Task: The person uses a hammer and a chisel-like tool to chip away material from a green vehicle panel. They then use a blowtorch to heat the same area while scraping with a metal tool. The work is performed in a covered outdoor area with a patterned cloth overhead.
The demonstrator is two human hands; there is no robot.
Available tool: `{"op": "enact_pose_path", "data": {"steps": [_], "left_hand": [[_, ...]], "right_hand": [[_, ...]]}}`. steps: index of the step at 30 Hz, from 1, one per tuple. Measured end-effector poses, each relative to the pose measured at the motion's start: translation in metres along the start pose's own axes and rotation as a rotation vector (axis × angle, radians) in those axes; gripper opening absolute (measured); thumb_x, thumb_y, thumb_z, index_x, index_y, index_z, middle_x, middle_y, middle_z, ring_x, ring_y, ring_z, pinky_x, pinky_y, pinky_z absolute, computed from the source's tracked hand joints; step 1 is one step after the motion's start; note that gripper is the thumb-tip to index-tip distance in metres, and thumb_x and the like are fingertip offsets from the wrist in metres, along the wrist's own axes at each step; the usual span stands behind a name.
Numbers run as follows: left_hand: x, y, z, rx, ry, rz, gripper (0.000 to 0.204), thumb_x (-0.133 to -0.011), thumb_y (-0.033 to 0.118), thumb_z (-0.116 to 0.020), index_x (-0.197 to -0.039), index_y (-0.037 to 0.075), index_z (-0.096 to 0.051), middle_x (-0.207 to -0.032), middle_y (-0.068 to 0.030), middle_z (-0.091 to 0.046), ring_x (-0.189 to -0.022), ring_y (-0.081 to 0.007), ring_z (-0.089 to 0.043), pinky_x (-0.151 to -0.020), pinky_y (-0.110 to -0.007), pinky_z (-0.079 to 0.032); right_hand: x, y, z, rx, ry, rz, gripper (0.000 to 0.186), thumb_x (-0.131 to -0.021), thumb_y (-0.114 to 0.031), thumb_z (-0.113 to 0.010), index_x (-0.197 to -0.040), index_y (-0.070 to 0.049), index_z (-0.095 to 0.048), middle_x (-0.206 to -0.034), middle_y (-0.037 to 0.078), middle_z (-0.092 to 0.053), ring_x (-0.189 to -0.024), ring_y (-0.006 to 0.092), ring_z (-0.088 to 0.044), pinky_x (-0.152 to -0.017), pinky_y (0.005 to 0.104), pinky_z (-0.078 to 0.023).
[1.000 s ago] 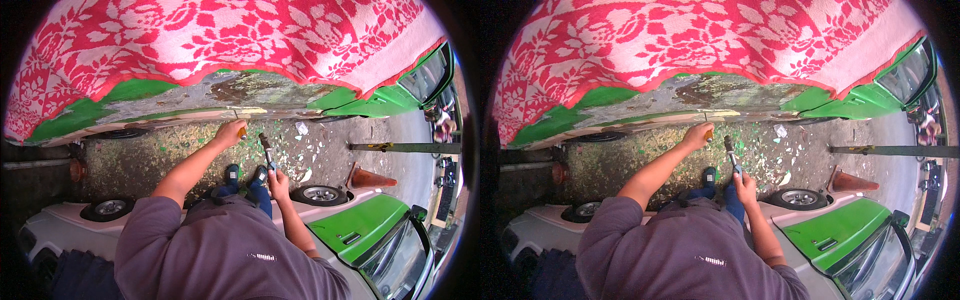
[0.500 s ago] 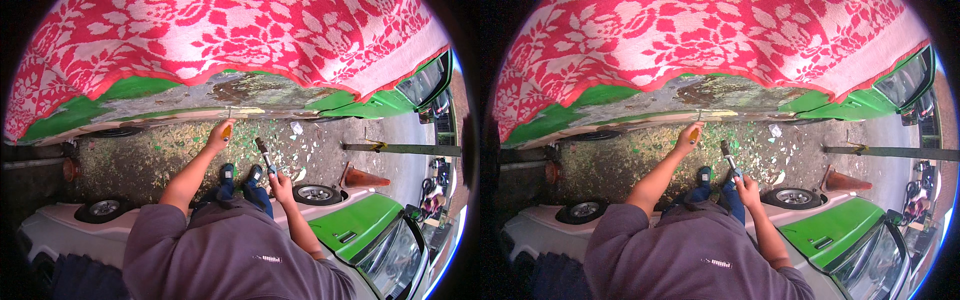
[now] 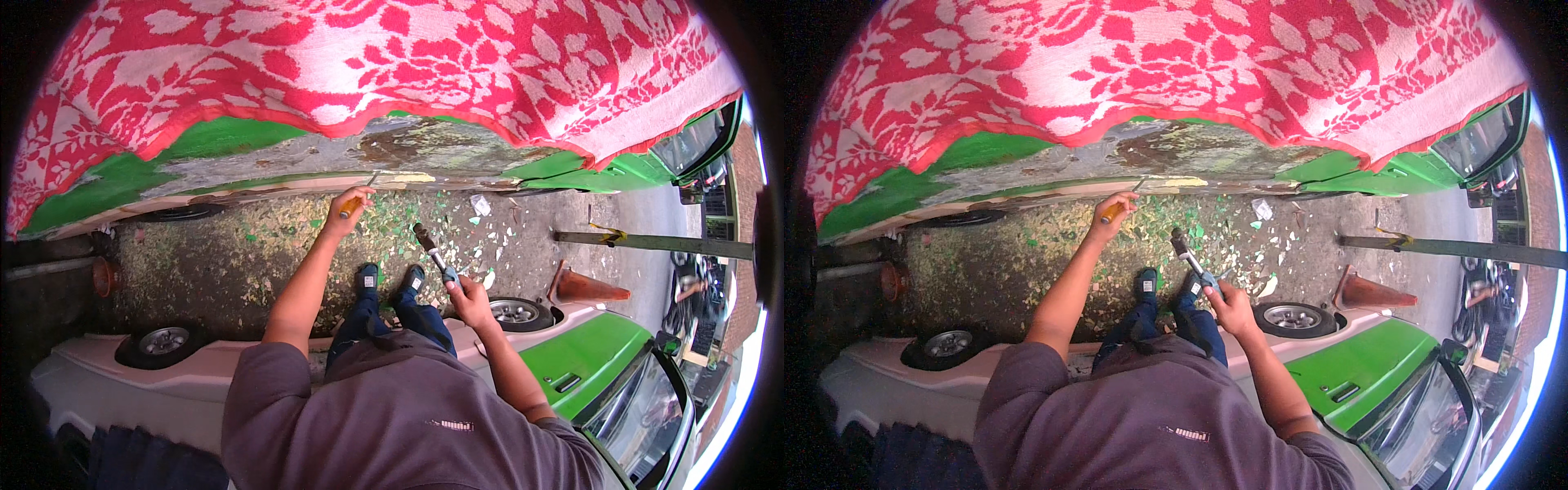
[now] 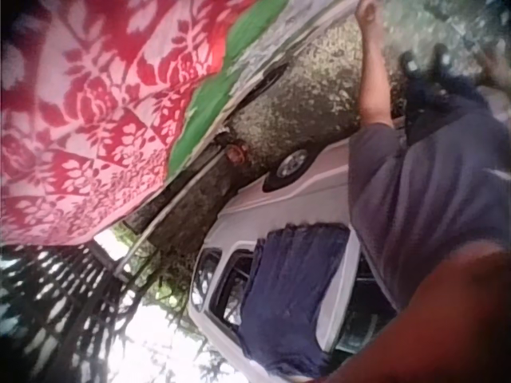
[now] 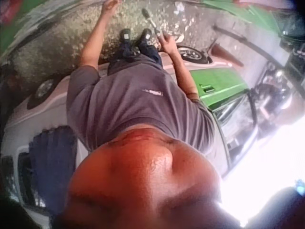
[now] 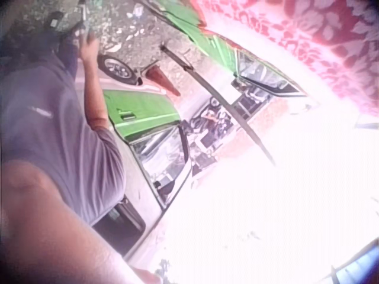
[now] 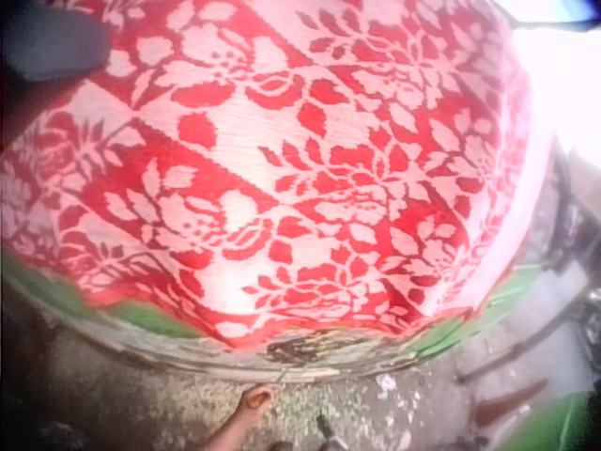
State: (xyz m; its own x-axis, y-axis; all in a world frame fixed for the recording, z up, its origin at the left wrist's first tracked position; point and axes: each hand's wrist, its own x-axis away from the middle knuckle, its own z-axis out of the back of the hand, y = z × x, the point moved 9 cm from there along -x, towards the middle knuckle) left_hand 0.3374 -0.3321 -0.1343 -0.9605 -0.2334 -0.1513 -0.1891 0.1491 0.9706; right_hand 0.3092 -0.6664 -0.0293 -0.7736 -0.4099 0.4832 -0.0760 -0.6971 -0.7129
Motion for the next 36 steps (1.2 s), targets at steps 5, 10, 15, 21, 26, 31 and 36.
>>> {"op": "enact_pose_path", "data": {"steps": [5,10,15,21,26,31,36], "left_hand": [[0.003,0.003,0.004,0.0,-0.048,-0.031,0.014,-0.086,-0.011,-0.053,-0.088,0.003,-0.051,-0.12,-0.0148,-0.061,-0.101,-0.0191,-0.062,-0.09,-0.035,-0.052],[-0.003,0.001,0.009,-0.036,-0.084,-0.038,0.016,-0.086,-0.011,-0.053,-0.085,0.005,-0.049,-0.12,-0.0141,-0.06,-0.094,-0.0178,-0.064,-0.09,-0.035,-0.052],[-0.007,-0.004,0.007,-0.048,-0.09,-0.019,0.017,-0.084,-0.013,-0.053,-0.087,0.004,-0.051,-0.117,-0.0126,-0.061,-0.093,-0.0153,-0.06,-0.086,-0.033,-0.052],[-0.012,-0.008,0.009,0.022,-0.043,-0.132,0.016,-0.084,-0.012,-0.055,-0.086,0.004,-0.051,-0.113,-0.0139,-0.062,-0.096,-0.0166,-0.06,-0.08,-0.032,-0.052],[-0.015,0.0,0.0,-0.019,-0.097,-0.135,0.016,-0.084,-0.012,-0.055,-0.086,0.004,-0.051,-0.112,-0.0143,-0.062,-0.1,-0.0169,-0.06,-0.08,-0.032,-0.053],[-0.025,-0.029,0.015,0.103,-0.051,0.08,0.017,-0.083,-0.011,-0.057,-0.086,0.005,-0.054,-0.112,-0.0128,-0.062,-0.102,-0.0182,-0.059,-0.082,-0.034,-0.052],[-0.025,-0.019,-0.004,0.098,-0.076,-0.016,0.018,-0.083,-0.013,-0.056,-0.084,0.005,-0.054,-0.113,-0.0129,-0.062,-0.1,-0.0173,-0.058,-0.078,-0.031,-0.05]], "right_hand": [[0.003,-0.005,-0.005,-0.018,-0.041,-0.022,0.046,-0.094,-0.042,-0.059,-0.078,0.001,-0.056,-0.054,0.01,-0.05,-0.054,0.0167,-0.054,-0.053,0.0383,-0.042],[0.001,-0.017,-0.011,0.014,-0.089,-0.073,0.047,-0.095,-0.043,-0.059,-0.079,0.001,-0.056,-0.056,0.013,-0.052,-0.055,0.0219,-0.058,-0.055,0.0401,-0.044],[-0.019,-0.089,-0.036,0.259,-0.146,0.115,0.044,-0.095,-0.043,-0.058,-0.085,0.001,-0.059,-0.065,0.022,-0.058,-0.064,0.0404,-0.06,-0.061,0.0466,-0.045],[-0.031,-0.158,-0.068,0.295,-0.205,0.22,0.041,-0.095,-0.039,-0.058,-0.088,0.002,-0.057,-0.071,0.027,-0.06,-0.075,0.0477,-0.061,-0.066,0.052,-0.046],[-0.029,-0.161,-0.07,0.351,-0.196,0.231,0.041,-0.097,-0.038,-0.055,-0.088,0.001,-0.057,-0.072,0.028,-0.061,-0.076,0.0487,-0.061,-0.067,0.0549,-0.046],[-0.049,-0.127,-0.066,0.423,-0.134,0.161,0.042,-0.097,-0.04,-0.053,-0.089,0.001,-0.056,-0.072,0.028,-0.061,-0.075,0.0488,-0.061,-0.067,0.0558,-0.046],[-0.036,-0.149,-0.063,0.347,-0.133,0.247,0.043,-0.097,-0.04,-0.053,-0.086,0.001,-0.058,-0.069,0.027,-0.061,-0.072,0.0481,-0.061,-0.063,0.0543,-0.046]]}}
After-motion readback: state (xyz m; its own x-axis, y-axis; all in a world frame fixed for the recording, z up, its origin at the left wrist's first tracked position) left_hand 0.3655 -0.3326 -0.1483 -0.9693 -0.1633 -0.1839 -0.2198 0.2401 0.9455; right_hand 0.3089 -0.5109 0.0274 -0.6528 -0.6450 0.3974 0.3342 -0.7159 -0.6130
